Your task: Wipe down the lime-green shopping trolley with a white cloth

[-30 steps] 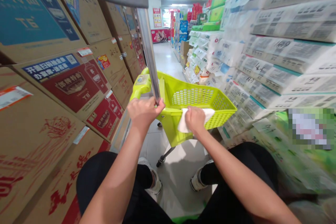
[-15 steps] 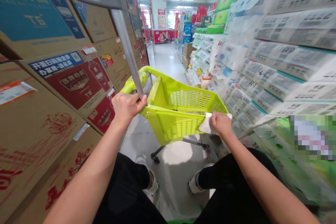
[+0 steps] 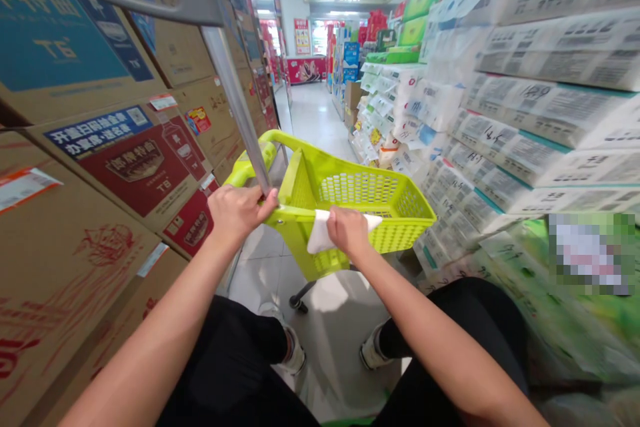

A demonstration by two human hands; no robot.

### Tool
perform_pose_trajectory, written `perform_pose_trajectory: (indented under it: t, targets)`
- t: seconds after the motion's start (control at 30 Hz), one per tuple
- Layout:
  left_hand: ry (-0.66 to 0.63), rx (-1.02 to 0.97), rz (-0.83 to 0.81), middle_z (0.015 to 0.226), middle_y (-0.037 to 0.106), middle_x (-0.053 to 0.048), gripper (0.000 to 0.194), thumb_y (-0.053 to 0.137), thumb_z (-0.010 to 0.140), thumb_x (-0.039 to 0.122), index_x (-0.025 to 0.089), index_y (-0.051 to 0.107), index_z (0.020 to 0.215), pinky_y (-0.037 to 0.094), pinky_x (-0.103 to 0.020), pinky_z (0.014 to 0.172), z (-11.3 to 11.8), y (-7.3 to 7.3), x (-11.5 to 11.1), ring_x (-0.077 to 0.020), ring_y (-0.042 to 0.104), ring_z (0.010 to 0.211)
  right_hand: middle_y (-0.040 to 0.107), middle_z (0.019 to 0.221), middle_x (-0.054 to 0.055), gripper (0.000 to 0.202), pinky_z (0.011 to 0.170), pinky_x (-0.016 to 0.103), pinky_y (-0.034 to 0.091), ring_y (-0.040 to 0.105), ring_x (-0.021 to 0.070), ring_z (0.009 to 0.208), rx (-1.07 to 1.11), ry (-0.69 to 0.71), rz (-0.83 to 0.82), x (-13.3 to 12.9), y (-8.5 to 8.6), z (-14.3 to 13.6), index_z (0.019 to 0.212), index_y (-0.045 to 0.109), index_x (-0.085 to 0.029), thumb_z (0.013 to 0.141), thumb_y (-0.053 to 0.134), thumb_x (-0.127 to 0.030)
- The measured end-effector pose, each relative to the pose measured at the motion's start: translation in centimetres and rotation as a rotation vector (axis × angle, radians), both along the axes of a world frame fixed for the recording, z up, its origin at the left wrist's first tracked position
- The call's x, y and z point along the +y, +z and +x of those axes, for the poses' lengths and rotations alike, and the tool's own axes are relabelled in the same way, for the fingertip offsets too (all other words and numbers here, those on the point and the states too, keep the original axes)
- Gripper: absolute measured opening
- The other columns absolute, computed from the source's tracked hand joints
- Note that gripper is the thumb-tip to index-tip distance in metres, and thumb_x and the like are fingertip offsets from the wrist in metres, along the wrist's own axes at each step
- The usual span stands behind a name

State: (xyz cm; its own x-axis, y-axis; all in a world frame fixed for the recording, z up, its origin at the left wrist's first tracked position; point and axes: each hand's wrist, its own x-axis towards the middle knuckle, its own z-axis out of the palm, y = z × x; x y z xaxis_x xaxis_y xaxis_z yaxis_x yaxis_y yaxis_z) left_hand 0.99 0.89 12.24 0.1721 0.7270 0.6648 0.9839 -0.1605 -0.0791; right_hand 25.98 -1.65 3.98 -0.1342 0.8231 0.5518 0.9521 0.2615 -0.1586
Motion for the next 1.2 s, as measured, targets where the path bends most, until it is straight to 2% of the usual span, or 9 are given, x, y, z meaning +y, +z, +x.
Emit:
perform_pose_trajectory:
  t: [0.17,0.27,0.37,0.53,0.63,0.77,1.0,1.1,1.2]
  targets:
    - [-0.045,0.0,0.085,0.046,0.043,-0.004,0.053,0.043,0.088,0.055,0.02,0.05,0.049,0.017,-0.031,0.056,-4.2,-0.6,1.4,-0.0162,0.042,0.051,0.065,0.073,0.008,0.03,0.065,0.031,0.026,0.052,0.0184,0.066,-0.122,-0.193,-0.006,-2.1,-3.6,12.7,0.076,0.062,-0.017,0.092,0.039,-0.028]
    - [-0.051,-0.02,0.149,0.043,0.039,-0.003,0.052,0.045,0.088,0.053,0.02,0.047,0.047,0.017,-0.031,0.055,-5.1,-0.9,1.0,-0.0156,0.038,0.049,0.065,0.071,0.009,0.032,0.064,0.033,0.023,0.051,0.0191,0.065,-0.105,-0.358,0.006,-3.0,-4.6,15.7,0.074,0.063,-0.016,0.092,0.039,-0.027]
    - [-0.041,-0.027,0.198,0.043,0.04,-0.003,0.052,0.046,0.088,0.052,0.02,0.047,0.047,0.017,-0.03,0.055,-4.1,-1.0,-0.6,-0.0148,0.037,0.048,0.066,0.072,0.011,0.035,0.065,0.033,0.024,0.052,0.0196,0.065,-0.038,-0.403,0.022,-2.6,-3.8,11.5,0.072,0.064,-0.016,0.092,0.039,-0.027]
    - [-0.019,-0.009,0.209,0.044,0.047,-0.003,0.05,0.049,0.088,0.052,0.02,0.054,0.05,0.016,-0.031,0.056,-0.1,-0.9,-3.2,-0.0143,0.038,0.047,0.068,0.074,0.006,0.034,0.07,0.032,0.028,0.055,0.0187,0.069,0.141,-0.098,0.045,-1.8,0.4,-3.6,0.08,0.067,-0.019,0.096,0.038,-0.027]
    - [-0.044,-0.006,0.211,0.044,0.049,-0.003,0.049,0.049,0.088,0.052,0.02,0.057,0.053,0.016,-0.031,0.057,0.4,-0.9,-3.3,-0.0144,0.039,0.047,0.069,0.077,0.006,0.035,0.07,0.031,0.029,0.056,0.0185,0.071,0.186,-0.026,0.064,-2.0,2.0,-7.8,0.084,0.066,-0.02,0.098,0.036,-0.029]
    - [-0.084,0.019,0.178,0.045,0.048,-0.003,0.049,0.048,0.088,0.052,0.019,0.057,0.052,0.017,-0.031,0.057,-1.3,-0.8,-2.0,-0.0144,0.04,0.048,0.07,0.08,0.006,0.033,0.067,0.031,0.027,0.055,0.0181,0.07,0.065,0.005,0.007,-1.9,0.5,-2.7,0.086,0.066,-0.019,0.097,0.037,-0.031]
    - [-0.029,-0.016,0.183,0.047,0.048,-0.005,0.048,0.047,0.086,0.052,0.019,0.058,0.054,0.017,-0.031,0.058,-2.3,-1.2,0.9,-0.0172,0.045,0.052,0.067,0.073,0.012,0.035,0.063,0.034,0.021,0.051,0.0197,0.064,-0.076,-0.431,-0.027,-2.0,-4.5,15.3,0.076,0.067,-0.014,0.091,0.039,-0.029]
    - [-0.022,-0.081,0.163,0.049,0.05,-0.006,0.047,0.048,0.085,0.053,0.019,0.061,0.056,0.018,-0.031,0.059,-0.3,-1.2,1.3,-0.0186,0.048,0.054,0.067,0.073,0.014,0.037,0.064,0.034,0.021,0.05,0.0203,0.064,-0.025,-0.516,0.007,-1.5,-4.0,14.3,0.075,0.067,-0.013,0.092,0.038,-0.028]
    - [-0.05,-0.131,0.141,0.051,0.053,-0.007,0.045,0.048,0.085,0.053,0.019,0.064,0.06,0.02,-0.032,0.059,2.6,-1.2,1.1,-0.02,0.051,0.057,0.066,0.071,0.011,0.033,0.067,0.034,0.024,0.051,0.02,0.066,0.044,-0.346,0.038,-0.6,-1.9,6.5,0.074,0.066,-0.015,0.092,0.039,-0.026]
